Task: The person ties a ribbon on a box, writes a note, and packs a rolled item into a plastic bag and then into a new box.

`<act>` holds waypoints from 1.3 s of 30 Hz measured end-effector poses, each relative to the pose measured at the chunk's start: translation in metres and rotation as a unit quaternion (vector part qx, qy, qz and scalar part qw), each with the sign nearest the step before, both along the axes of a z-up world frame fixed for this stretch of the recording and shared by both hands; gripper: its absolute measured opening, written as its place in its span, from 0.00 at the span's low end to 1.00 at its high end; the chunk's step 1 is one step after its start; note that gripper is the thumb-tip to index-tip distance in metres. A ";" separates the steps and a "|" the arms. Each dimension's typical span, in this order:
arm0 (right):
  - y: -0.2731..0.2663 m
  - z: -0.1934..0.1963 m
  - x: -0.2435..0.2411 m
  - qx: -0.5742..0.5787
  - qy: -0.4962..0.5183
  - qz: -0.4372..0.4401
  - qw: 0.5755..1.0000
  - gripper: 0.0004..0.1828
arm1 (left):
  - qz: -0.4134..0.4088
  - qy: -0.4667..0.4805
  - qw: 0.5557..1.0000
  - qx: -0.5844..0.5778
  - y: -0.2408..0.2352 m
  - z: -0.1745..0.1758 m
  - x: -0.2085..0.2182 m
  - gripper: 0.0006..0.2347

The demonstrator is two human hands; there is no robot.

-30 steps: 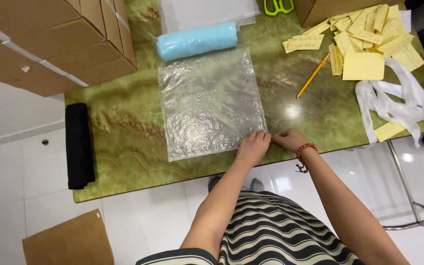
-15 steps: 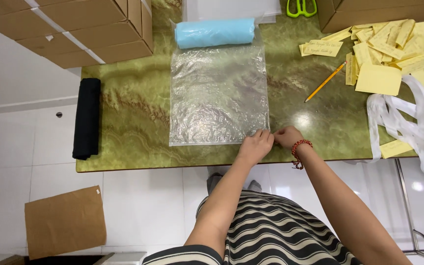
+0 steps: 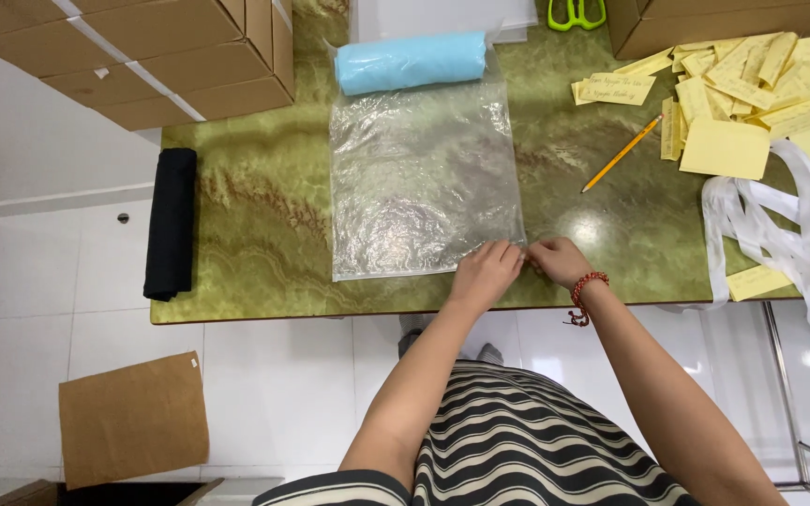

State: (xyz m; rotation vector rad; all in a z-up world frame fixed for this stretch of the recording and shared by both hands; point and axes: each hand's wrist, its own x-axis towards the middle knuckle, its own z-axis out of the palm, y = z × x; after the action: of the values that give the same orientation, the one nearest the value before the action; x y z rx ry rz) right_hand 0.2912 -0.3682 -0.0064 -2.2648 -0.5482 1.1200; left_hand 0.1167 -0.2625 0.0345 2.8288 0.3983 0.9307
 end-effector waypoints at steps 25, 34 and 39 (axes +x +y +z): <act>0.048 0.045 -0.019 0.291 -0.126 -0.023 0.948 0.04 | 0.025 0.039 0.954 -0.296 0.050 0.065 0.002 0.09; 0.052 0.095 -0.011 0.206 -0.112 0.038 0.971 0.11 | 0.020 0.020 0.888 -0.459 0.064 0.069 0.019 0.10; 0.060 0.069 -0.022 0.257 -0.097 -0.014 0.961 0.09 | 0.035 0.008 0.900 -0.435 0.063 0.062 0.018 0.09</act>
State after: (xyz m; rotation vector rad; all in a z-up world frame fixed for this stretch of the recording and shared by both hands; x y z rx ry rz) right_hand 0.2694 -0.3079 0.0630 -1.9207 -0.7807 0.6439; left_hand 0.1350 -0.1992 0.0962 2.0031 0.7074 0.5296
